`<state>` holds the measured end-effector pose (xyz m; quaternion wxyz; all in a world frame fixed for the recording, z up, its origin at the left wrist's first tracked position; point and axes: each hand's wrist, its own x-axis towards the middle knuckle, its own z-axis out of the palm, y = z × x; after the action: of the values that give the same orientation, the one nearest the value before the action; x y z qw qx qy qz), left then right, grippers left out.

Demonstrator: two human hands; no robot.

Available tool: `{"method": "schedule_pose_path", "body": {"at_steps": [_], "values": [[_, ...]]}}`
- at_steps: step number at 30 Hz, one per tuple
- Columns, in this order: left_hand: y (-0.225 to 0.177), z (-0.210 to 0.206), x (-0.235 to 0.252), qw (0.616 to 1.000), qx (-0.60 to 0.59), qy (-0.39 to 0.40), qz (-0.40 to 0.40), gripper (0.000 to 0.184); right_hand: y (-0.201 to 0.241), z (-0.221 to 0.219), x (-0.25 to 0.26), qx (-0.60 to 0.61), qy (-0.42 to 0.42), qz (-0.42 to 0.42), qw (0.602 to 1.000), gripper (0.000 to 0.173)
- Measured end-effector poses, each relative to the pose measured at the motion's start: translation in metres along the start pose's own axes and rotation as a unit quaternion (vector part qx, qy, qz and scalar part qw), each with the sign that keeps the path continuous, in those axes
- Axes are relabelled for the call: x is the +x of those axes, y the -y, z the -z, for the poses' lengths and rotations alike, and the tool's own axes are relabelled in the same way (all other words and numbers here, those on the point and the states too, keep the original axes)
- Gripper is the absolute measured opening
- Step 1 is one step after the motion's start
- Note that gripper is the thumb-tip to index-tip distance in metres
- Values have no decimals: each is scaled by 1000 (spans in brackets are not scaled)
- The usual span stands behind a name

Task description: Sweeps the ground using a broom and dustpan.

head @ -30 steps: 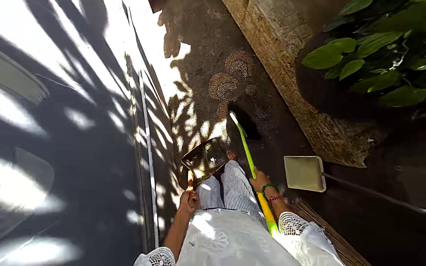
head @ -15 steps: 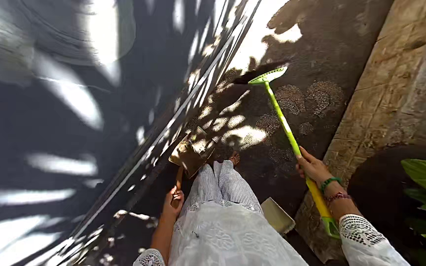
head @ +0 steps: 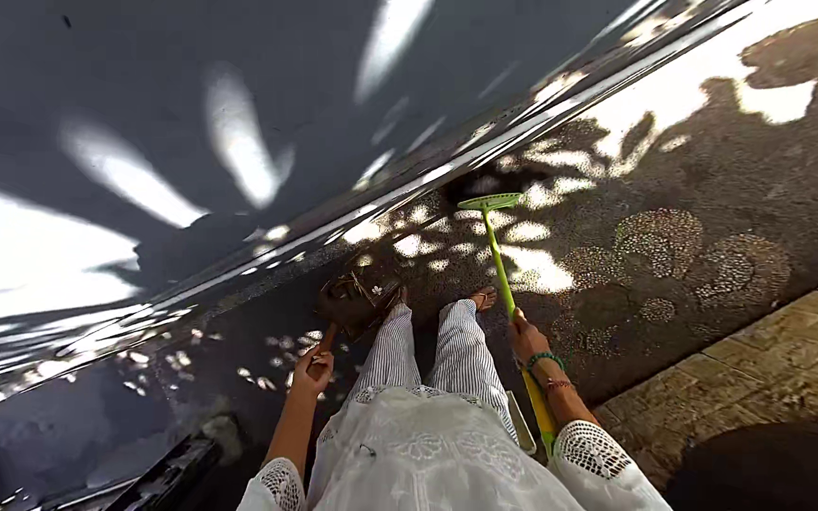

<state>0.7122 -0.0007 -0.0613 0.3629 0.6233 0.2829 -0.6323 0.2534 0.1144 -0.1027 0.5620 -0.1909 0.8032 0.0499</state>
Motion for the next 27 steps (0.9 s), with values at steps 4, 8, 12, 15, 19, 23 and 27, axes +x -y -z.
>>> {"method": "schedule_pose_path", "body": {"at_steps": [4, 8, 12, 15, 19, 23, 27], "values": [[-37, 10, 27, 999, -12, -22, -22, 18, -22, -16, -78, 92, 44, -4, 995, 55], [-68, 3, 47, 997, -7, -52, -52, 15, -23, -12, -117, 169, -31, -46, 984, 56], [-89, -12, 65, 996, 6, -49, -68, 14, -5, 12, -58, 159, -112, -49, 980, 62], [-94, -24, 78, 996, 32, -48, -73, 13, 23, 12, -3, 133, -116, -60, 982, 57], [-99, -43, 79, 993, 71, -44, -87, 11, 56, -49, -1, 15, -9, -35, 999, 65], [-102, -58, 82, 992, 89, -23, -87, 10, 31, -75, -57, 13, 76, 1, 997, 70], [-97, -73, 88, 992, 91, -17, -91, 10, -16, -50, -120, 134, 85, -3, 987, 69]]}}
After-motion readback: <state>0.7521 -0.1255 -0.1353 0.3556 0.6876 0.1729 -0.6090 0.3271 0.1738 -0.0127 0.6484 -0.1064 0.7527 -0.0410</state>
